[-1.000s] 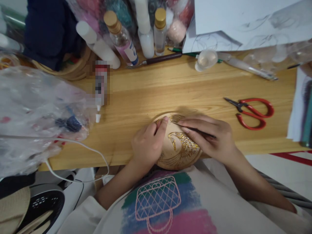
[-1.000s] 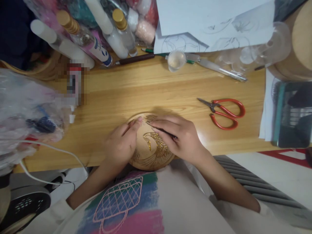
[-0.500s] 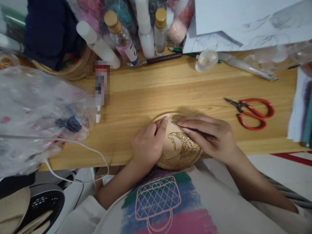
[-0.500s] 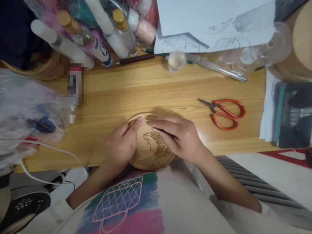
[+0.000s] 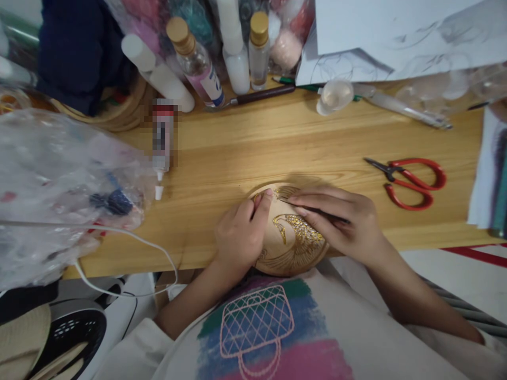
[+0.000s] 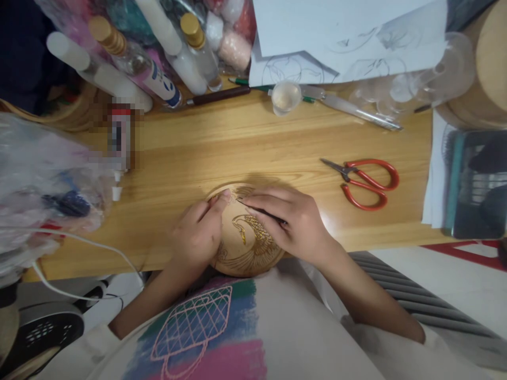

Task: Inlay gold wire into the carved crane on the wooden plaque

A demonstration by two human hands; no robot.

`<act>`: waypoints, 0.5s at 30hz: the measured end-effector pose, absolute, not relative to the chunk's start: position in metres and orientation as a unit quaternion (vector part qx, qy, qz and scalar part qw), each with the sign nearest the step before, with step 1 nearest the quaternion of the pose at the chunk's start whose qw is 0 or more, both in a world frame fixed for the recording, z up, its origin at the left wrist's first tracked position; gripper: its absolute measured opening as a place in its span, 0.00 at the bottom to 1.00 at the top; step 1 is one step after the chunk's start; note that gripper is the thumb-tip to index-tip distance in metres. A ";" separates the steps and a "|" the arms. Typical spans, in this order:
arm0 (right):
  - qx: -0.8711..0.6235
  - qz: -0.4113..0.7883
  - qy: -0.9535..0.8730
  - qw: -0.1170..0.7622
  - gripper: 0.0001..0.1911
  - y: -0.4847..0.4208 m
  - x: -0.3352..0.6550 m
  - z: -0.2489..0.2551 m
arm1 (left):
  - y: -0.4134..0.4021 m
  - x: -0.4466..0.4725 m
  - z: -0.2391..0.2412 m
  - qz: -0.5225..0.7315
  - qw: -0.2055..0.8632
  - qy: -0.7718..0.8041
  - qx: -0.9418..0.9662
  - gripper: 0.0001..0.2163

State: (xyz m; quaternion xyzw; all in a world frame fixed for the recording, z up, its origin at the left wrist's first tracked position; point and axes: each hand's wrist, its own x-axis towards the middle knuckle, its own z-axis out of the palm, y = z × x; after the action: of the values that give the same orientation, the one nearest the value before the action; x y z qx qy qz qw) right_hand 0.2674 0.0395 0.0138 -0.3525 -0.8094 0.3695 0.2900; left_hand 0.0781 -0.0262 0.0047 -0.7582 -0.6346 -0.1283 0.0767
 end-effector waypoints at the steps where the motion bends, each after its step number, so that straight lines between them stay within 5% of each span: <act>1: -0.351 0.367 -0.810 0.292 0.12 0.039 0.267 0.014 | -0.027 0.078 0.004 -0.135 0.070 -0.634 -0.758 0.12; 15: -0.350 0.367 -0.808 0.299 0.12 0.038 0.267 0.012 | -0.027 0.077 -0.001 -0.175 0.038 -0.637 -0.750 0.12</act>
State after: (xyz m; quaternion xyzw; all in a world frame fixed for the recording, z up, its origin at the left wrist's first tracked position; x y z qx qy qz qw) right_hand 0.2668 0.0383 0.0124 -0.3504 -0.8083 0.3669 0.2988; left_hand 0.0775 -0.0274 -0.0006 -0.7500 -0.6369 -0.1746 0.0380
